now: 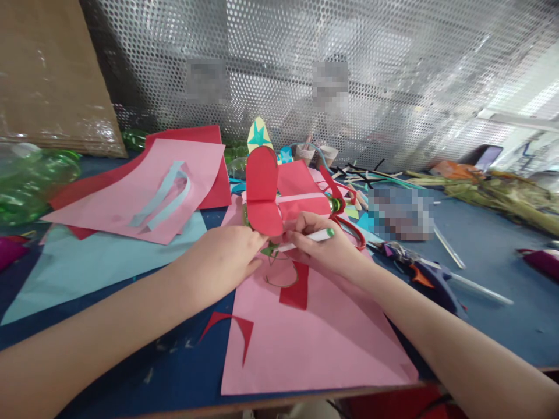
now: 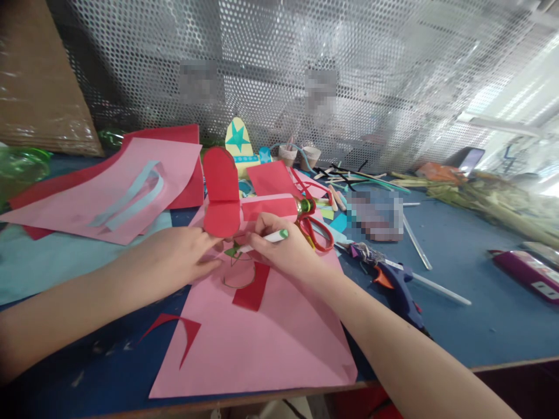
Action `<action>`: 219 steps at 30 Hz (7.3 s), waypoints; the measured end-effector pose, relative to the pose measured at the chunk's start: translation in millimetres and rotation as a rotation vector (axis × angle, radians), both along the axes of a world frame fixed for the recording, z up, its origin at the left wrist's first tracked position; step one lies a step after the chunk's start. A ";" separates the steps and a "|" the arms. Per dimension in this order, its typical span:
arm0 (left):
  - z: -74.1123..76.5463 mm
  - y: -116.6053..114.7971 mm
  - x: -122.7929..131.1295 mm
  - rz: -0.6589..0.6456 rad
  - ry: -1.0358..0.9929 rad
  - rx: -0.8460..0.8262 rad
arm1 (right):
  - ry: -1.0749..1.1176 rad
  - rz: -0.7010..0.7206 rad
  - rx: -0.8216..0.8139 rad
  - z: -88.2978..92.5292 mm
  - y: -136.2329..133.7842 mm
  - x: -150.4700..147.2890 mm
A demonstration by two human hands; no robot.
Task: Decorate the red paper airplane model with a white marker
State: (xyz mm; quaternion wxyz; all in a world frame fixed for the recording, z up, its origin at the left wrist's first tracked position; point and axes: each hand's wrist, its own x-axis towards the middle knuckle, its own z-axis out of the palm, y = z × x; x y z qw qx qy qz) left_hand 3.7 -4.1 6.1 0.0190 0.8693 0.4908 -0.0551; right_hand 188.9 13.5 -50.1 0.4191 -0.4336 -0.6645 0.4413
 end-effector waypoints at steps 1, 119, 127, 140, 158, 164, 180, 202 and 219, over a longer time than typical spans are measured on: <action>0.1 0.1 0.2 0.003 0.005 -0.003 | -0.001 0.002 -0.001 -0.1 0.1 0.0; 1.6 -1.5 -0.7 0.010 -0.034 -0.017 | -0.052 -0.008 0.019 3.0 2.8 4.8; 1.1 -1.2 -0.6 0.012 -0.034 -0.016 | -0.020 0.003 0.003 1.8 2.9 3.8; 0.1 -1.3 -0.7 0.008 -0.019 -0.002 | -0.040 -0.006 0.014 1.6 2.4 3.3; 2.6 -2.0 -0.4 -0.001 -0.024 0.003 | -0.045 0.005 -0.005 4.1 0.5 2.7; 4.2 -2.3 1.0 0.003 -0.020 -0.002 | -0.053 -0.002 0.004 6.3 -0.6 2.6; 3.0 -1.9 -0.9 0.004 -0.029 0.012 | -0.065 -0.014 0.027 9.0 -1.3 2.7; 5.0 -3.0 0.6 0.006 -0.036 -0.012 | -0.004 -0.031 0.018 9.1 0.7 3.9; 2.7 -2.2 -0.3 0.013 0.007 -0.005 | 0.208 0.141 -0.201 6.6 -0.7 3.8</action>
